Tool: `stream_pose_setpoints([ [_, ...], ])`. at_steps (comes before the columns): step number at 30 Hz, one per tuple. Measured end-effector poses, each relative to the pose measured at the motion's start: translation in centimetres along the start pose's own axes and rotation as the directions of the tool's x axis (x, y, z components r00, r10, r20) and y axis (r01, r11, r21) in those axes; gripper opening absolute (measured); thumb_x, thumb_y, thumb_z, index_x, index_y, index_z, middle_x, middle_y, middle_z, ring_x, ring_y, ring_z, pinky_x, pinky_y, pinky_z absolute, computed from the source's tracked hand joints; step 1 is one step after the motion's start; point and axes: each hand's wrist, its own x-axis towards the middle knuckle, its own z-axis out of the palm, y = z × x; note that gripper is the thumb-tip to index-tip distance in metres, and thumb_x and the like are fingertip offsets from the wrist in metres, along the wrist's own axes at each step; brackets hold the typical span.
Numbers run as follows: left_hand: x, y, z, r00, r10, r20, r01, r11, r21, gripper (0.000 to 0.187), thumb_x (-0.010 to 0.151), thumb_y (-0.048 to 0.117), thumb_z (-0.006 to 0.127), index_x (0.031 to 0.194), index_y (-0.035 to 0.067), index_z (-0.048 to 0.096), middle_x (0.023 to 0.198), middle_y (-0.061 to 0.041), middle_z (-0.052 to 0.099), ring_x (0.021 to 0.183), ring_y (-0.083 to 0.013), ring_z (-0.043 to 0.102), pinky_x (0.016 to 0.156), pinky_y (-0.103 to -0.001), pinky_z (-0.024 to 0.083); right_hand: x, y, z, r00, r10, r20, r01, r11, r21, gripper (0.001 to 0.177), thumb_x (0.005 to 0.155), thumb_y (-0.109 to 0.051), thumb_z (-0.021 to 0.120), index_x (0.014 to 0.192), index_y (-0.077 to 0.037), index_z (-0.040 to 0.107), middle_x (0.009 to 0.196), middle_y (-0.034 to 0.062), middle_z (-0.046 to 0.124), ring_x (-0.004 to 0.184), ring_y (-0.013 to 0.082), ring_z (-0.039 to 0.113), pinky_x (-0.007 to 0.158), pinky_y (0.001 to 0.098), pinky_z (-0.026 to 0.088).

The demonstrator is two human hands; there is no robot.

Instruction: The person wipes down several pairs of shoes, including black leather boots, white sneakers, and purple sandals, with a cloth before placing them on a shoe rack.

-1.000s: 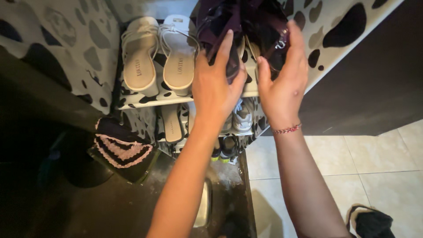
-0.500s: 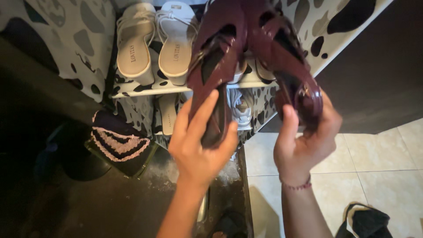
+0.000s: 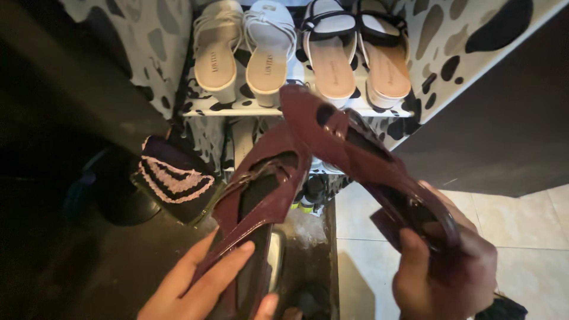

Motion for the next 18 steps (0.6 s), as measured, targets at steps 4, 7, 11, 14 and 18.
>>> stream_pose_setpoints([
  [4,1.4,2.0,-1.6,0.988,-0.108,-0.108,0.111,0.994,0.019,0.046,0.059,0.022,0.072,0.097,0.003,0.057,0.104,-0.019,0.053,0.098,-0.0280,0.059,0.082,-0.030,0.047,0.9,-1.4,3.0,0.916,-0.352,-0.193,0.339,0.936,-0.097,0.028,0.084,-0.007,0.058,0.106,0.006,0.046,0.107,0.0187,0.054,0.095,0.0217,0.059,0.080,0.0271,0.051],
  [7,3.8,2.5,-2.8,0.967,0.250,-0.049,-0.213,0.901,0.377,0.031,0.055,0.014,0.071,0.083,0.016,0.057,0.097,-0.018,0.054,0.096,-0.0374,0.054,0.085,-0.039,0.044,3.7,-1.9,5.1,0.856,-0.476,-0.200,0.426,0.870,-0.248,0.027,0.078,-0.004,0.062,0.101,0.002,0.048,0.104,0.0164,0.055,0.088,0.0190,0.059,0.068,0.0241,0.051],
  [11,8.9,-0.8,-0.1,0.854,0.101,-0.511,0.039,0.966,0.256,0.044,0.070,0.020,0.075,0.108,0.008,0.058,0.109,-0.019,0.053,0.097,-0.0284,0.057,0.082,-0.032,0.047,8.0,-1.2,9.9,0.768,-0.629,-0.124,0.577,0.762,-0.294,0.028,0.087,-0.005,0.066,0.110,-0.002,0.051,0.103,0.0085,0.058,0.085,0.0184,0.061,0.075,0.0269,0.050],
  [14,12.9,-4.9,1.6,0.852,0.088,-0.517,0.033,0.975,0.220,0.042,0.068,0.022,0.075,0.104,0.007,0.059,0.103,-0.019,0.055,0.090,-0.0317,0.058,0.077,-0.034,0.048,11.4,0.1,13.8,0.698,-0.711,-0.091,0.628,0.667,-0.401,0.025,0.084,-0.010,0.065,0.101,-0.001,0.049,0.107,0.0130,0.052,0.101,0.0308,0.050,0.088,0.0374,0.042],
  [18,15.6,-10.1,3.3,0.912,-0.088,-0.401,0.149,0.981,0.126,0.052,0.067,0.027,0.075,0.110,0.009,0.052,0.101,-0.016,0.058,0.091,-0.0308,0.058,0.078,-0.035,0.047,12.4,2.4,17.4,0.815,-0.579,0.026,0.549,0.758,-0.351,0.028,0.081,-0.015,0.063,0.101,-0.002,0.049,0.110,0.0157,0.045,0.099,0.0338,0.048,0.082,0.0384,0.042],
])
